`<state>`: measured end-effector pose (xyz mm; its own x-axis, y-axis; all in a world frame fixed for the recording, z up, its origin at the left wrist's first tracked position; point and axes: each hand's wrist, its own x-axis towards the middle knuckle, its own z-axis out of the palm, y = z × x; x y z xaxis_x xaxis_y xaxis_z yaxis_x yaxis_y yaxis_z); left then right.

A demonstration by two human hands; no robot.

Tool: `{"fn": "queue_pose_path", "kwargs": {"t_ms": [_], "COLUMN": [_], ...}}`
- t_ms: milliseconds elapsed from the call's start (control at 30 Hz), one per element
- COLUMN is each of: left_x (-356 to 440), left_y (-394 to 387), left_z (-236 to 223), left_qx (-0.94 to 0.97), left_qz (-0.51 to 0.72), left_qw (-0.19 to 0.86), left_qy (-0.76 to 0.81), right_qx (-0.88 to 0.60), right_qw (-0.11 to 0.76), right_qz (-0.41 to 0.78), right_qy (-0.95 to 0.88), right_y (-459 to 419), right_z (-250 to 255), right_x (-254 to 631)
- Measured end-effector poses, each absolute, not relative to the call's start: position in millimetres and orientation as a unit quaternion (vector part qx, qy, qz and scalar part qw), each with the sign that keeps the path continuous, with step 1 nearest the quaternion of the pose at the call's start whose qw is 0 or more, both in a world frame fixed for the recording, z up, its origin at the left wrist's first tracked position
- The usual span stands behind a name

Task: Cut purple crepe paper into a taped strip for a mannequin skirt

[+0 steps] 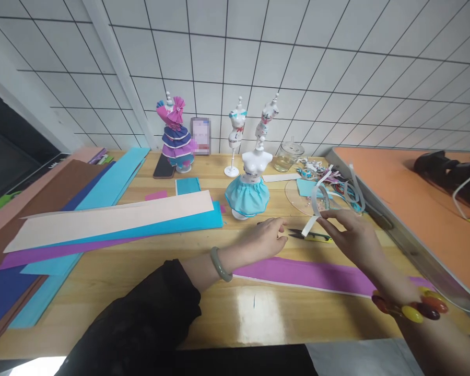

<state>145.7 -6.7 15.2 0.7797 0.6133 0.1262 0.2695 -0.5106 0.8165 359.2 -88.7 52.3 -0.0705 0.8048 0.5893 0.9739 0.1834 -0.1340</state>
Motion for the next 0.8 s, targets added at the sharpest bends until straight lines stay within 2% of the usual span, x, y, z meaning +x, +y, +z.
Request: {"fn": "queue_pose_path", "kwargs": {"t_ms": [167,333,500,600,800], "left_x": [146,142,135,132,125], "left_y": [-16,-22,-22,-22,-18], "left_z": [30,45,56,62,81], "left_qx": [0.846,0.875,0.888,0.885,0.862], "left_qz": [0.283,0.383,0.418,0.432,0.464], "left_qw": [0.393,0.244,0.139,0.128,0.170], "left_qy": [0.225,0.167,0.130,0.119,0.114], "right_qx": [-0.598,-0.601,-0.618,-0.619,-0.612], "right_qw": [0.277,0.270,0.274,0.282,0.339], "right_qz": [-0.199,-0.236,-0.244,-0.238,-0.193], "right_qy": [-0.725,-0.715,-0.695,-0.693,-0.688], "right_y": [-100,-109,-115,-117,-114], "right_z": [58,63,69,72,84], "right_x": [347,339,333,330,320]}}
